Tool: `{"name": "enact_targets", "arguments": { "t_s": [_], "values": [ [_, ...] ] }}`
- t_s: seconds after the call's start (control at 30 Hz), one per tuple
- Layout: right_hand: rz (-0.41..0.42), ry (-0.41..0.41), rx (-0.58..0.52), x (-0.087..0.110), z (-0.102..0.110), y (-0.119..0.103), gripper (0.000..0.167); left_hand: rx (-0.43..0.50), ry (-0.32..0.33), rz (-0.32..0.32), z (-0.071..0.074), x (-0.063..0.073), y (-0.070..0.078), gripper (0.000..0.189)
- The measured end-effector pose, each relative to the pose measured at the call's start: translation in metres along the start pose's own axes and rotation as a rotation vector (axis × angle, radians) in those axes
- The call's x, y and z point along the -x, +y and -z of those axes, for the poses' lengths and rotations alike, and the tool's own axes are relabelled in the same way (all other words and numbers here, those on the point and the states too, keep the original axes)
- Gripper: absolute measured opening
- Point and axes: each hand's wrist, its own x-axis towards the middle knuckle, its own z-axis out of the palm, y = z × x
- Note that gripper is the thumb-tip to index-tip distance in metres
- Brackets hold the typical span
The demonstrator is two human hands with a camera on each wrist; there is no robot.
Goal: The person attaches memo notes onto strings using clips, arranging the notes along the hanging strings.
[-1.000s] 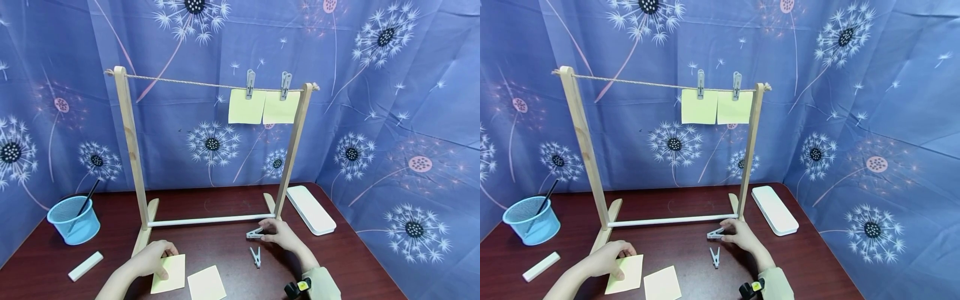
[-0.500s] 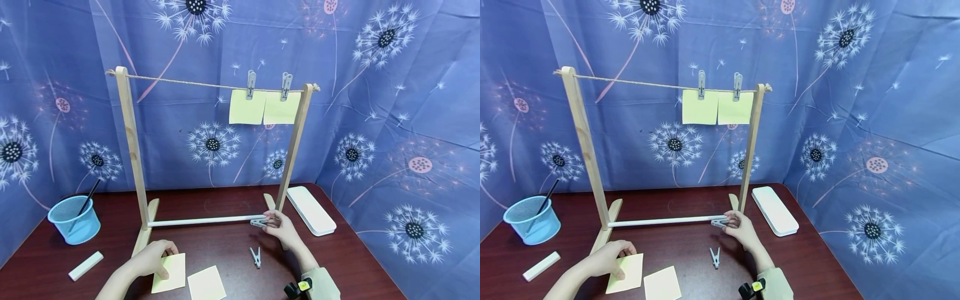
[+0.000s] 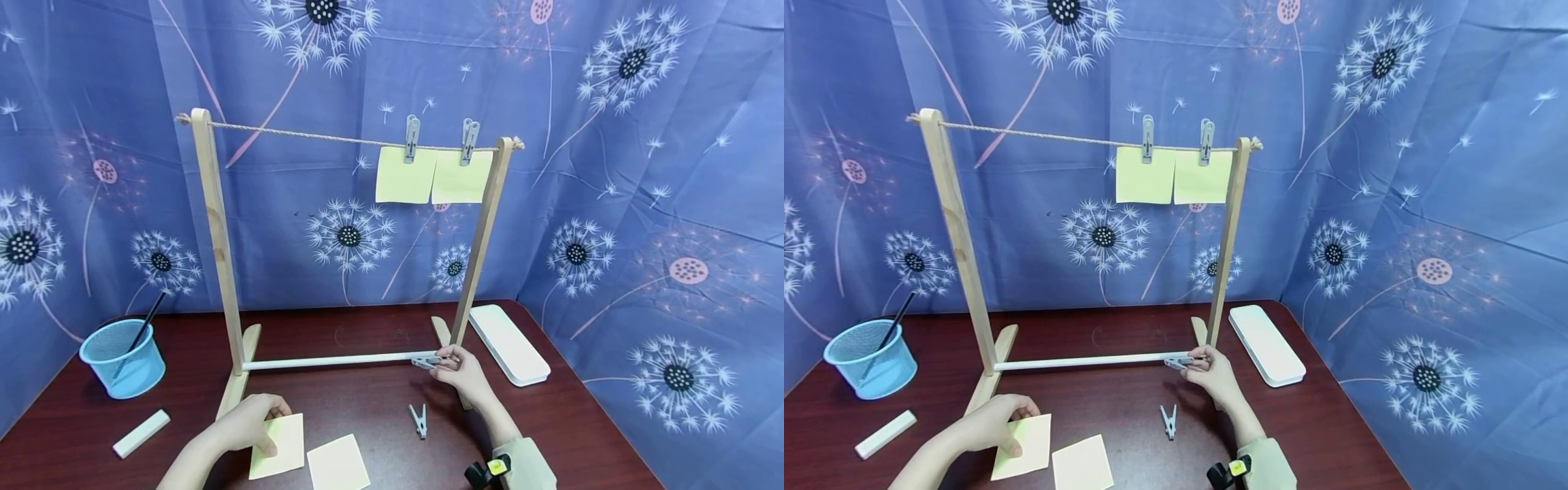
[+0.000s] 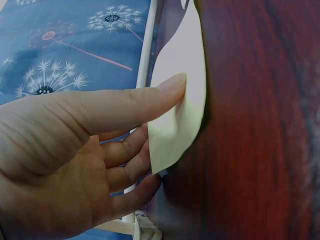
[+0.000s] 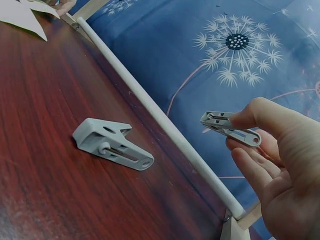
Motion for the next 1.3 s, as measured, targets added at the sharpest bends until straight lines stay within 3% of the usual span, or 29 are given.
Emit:
{"name": "enact_targets", "arguments": {
  "t_s": [0.17, 0.4, 0.53, 0.8, 0.93, 1.17, 1.3],
  "values": [
    [-0.004, -0.002, -0.015, 0.0, 0.0, 0.001, 0.039, -0.005, -0.002, -0.029, 0.001, 0.0, -0.001, 0.046],
    [0.063, -0.019, -0.05, 0.001, 0.003, 0.001, 0.037, 0.004, -0.029, -0.046, 0.005, -0.004, -0.004, 0.046],
    [0.085, -0.005, -0.025, 0.001, 0.003, -0.001, 0.036, 0.006, -0.05, -0.042, 0.009, -0.006, -0.007, 0.041],
    [0.075, 0.008, 0.022, 0.0, 0.0, -0.005, 0.035, -0.028, -0.079, -0.092, 0.016, -0.01, -0.012, 0.025],
    [0.088, -0.019, 0.028, -0.001, -0.001, -0.009, 0.039, 0.033, -0.107, -0.063, 0.021, -0.011, -0.013, 0.022],
    [0.117, -0.04, 0.054, -0.004, -0.001, -0.018, 0.039, 0.243, -0.184, -0.018, 0.031, -0.017, -0.012, 0.022],
    [0.117, -0.053, 0.026, -0.007, -0.003, -0.025, 0.044, 0.278, -0.198, 0.011, 0.04, -0.02, -0.008, 0.023]
  ]
}}
